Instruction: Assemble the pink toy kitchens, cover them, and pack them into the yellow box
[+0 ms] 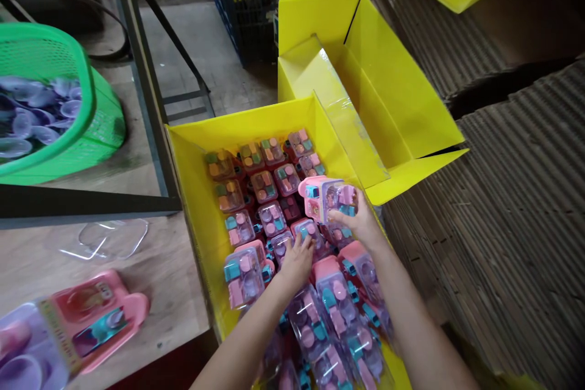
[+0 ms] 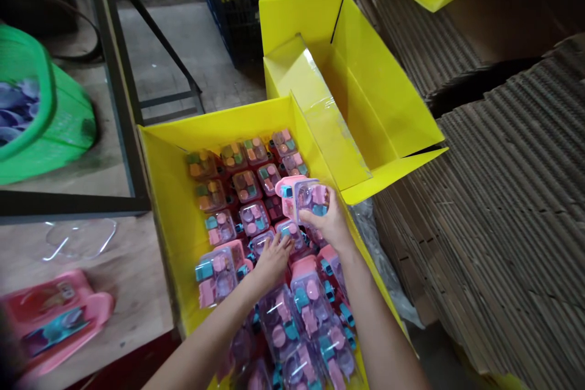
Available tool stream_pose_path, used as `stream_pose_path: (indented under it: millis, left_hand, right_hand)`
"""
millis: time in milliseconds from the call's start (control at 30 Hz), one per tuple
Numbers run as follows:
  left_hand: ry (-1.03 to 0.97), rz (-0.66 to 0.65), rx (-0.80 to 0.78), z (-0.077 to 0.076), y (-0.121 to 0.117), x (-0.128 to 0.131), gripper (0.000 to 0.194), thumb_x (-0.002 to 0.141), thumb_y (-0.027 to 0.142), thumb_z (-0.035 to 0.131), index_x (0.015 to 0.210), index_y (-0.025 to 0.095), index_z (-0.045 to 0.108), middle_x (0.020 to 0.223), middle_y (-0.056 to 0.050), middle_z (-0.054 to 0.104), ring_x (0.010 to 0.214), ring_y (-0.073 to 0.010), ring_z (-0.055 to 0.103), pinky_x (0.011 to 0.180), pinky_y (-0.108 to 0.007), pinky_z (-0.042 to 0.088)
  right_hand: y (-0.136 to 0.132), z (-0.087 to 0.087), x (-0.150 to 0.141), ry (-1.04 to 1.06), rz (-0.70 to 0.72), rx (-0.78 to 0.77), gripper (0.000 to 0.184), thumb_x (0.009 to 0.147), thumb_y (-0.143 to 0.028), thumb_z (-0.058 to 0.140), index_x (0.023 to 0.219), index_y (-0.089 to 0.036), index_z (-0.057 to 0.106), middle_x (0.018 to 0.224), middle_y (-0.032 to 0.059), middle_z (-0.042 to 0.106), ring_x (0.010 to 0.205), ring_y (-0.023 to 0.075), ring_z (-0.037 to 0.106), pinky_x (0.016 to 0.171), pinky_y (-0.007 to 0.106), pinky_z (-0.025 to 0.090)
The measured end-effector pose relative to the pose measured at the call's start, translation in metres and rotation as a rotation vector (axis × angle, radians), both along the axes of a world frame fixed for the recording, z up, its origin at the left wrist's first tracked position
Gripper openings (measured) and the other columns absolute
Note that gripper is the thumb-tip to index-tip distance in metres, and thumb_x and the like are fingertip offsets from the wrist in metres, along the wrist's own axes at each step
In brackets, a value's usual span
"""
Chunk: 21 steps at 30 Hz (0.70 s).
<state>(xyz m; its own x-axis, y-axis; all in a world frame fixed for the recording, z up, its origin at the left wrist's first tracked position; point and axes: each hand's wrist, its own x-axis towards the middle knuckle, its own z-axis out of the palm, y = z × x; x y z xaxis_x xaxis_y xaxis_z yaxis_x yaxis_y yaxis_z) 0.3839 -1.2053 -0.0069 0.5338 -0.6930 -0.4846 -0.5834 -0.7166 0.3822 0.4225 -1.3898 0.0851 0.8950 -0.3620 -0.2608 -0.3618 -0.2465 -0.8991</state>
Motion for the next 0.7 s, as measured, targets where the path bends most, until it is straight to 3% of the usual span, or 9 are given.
stream_pose_path:
  millis: [100, 167, 267, 333, 400, 467, 600, 700]
  left_hand:
    - [0.04, 0.088, -0.054, -0.002, -0.001, -0.003, 0.048, 0.081, 0.01, 0.04, 0.128, 0.016, 0.046, 0.132, -0.014, 0.044, 0.13, -0.0345, 0.026, 0.101, -0.057, 0.024]
    - [0.143, 0.221, -0.148, -0.002, -0.004, -0.003, 0.047, 0.08, 0.007, 0.039, 0.126, 0.014, 0.048, 0.132, -0.016, 0.043, 0.133, -0.0343, 0.02, 0.103, -0.059, 0.018]
    - [0.517, 0.645, -0.433, 0.006, -0.01, -0.001, 0.05, 0.072, 0.004, 0.047, 0.12, 0.014, 0.052, 0.133, -0.015, 0.042, 0.135, -0.0309, 0.017, 0.108, -0.052, 0.011]
    - [0.756, 0.892, -0.574, 0.017, -0.012, 0.002, 0.052, 0.068, 0.007, 0.051, 0.12, 0.015, 0.051, 0.128, -0.014, 0.046, 0.129, -0.0298, 0.03, 0.106, -0.049, 0.022]
    - [0.891, 0.99, -0.62, 0.031, -0.012, 0.005, 0.052, 0.073, 0.015, 0.05, 0.124, 0.017, 0.045, 0.118, -0.013, 0.053, 0.113, -0.0274, 0.049, 0.094, -0.047, 0.039]
    - [1.127, 1.094, -0.737, 0.048, -0.011, 0.007, 0.046, 0.081, 0.029, 0.044, 0.126, 0.02, 0.042, 0.11, -0.012, 0.057, 0.097, -0.0246, 0.058, 0.079, -0.044, 0.048]
    - [1.762, 1.473, -1.091, 0.069, -0.017, 0.007, 0.047, 0.081, 0.052, 0.049, 0.112, 0.017, 0.052, 0.089, -0.008, 0.063, 0.078, -0.0212, 0.062, 0.071, -0.04, 0.051]
    - [1.817, 1.705, -1.142, 0.069, -0.027, 0.007, 0.044, 0.078, 0.044, 0.059, 0.107, 0.012, 0.056, 0.084, -0.008, 0.065, 0.076, -0.02, 0.063, 0.074, -0.036, 0.052]
  right_hand:
    - [0.006, 0.003, -0.013, 0.066, -0.095, 0.26, 0.062, 0.063, -0.036, 0.074, 0.117, -0.023, 0.046, 0.114, 0.0057, 0.059, 0.1, 0.0219, 0.058, 0.087, 0.038, 0.046]
    - [0.009, 0.003, -0.022, 0.134, -0.205, 0.411, 0.059, 0.064, -0.037, 0.073, 0.116, -0.025, 0.046, 0.114, 0.005, 0.06, 0.098, 0.0227, 0.059, 0.078, 0.037, 0.05]
    - [0.012, 0.004, -0.036, 0.162, -0.357, 0.535, 0.059, 0.065, -0.036, 0.073, 0.117, -0.027, 0.047, 0.115, 0.0039, 0.06, 0.094, 0.0225, 0.061, 0.069, 0.033, 0.053]
    - [0.014, 0.006, -0.044, 0.126, -0.405, 0.56, 0.058, 0.067, -0.034, 0.072, 0.119, -0.028, 0.047, 0.115, 0.0036, 0.06, 0.093, 0.0213, 0.062, 0.069, 0.032, 0.053]
    - [0.018, 0.008, -0.052, 0.095, -0.419, 0.569, 0.058, 0.07, -0.033, 0.069, 0.122, -0.029, 0.045, 0.117, 0.0037, 0.06, 0.093, 0.0208, 0.062, 0.071, 0.033, 0.053]
    - [0.024, 0.008, -0.059, 0.082, -0.42, 0.569, 0.058, 0.072, -0.034, 0.067, 0.125, -0.029, 0.043, 0.12, 0.004, 0.058, 0.097, 0.0216, 0.061, 0.075, 0.035, 0.053]
    - [0.044, -0.002, -0.069, 0.057, -0.35, 0.495, 0.066, 0.071, -0.033, 0.069, 0.129, -0.029, 0.038, 0.124, 0.0047, 0.056, 0.108, 0.0226, 0.057, 0.089, 0.04, 0.048]
    - [0.054, -0.014, -0.075, 0.088, -0.231, 0.381, 0.077, 0.067, -0.035, 0.073, 0.132, -0.027, 0.032, 0.126, 0.0079, 0.054, 0.108, 0.0229, 0.056, 0.093, 0.041, 0.044]
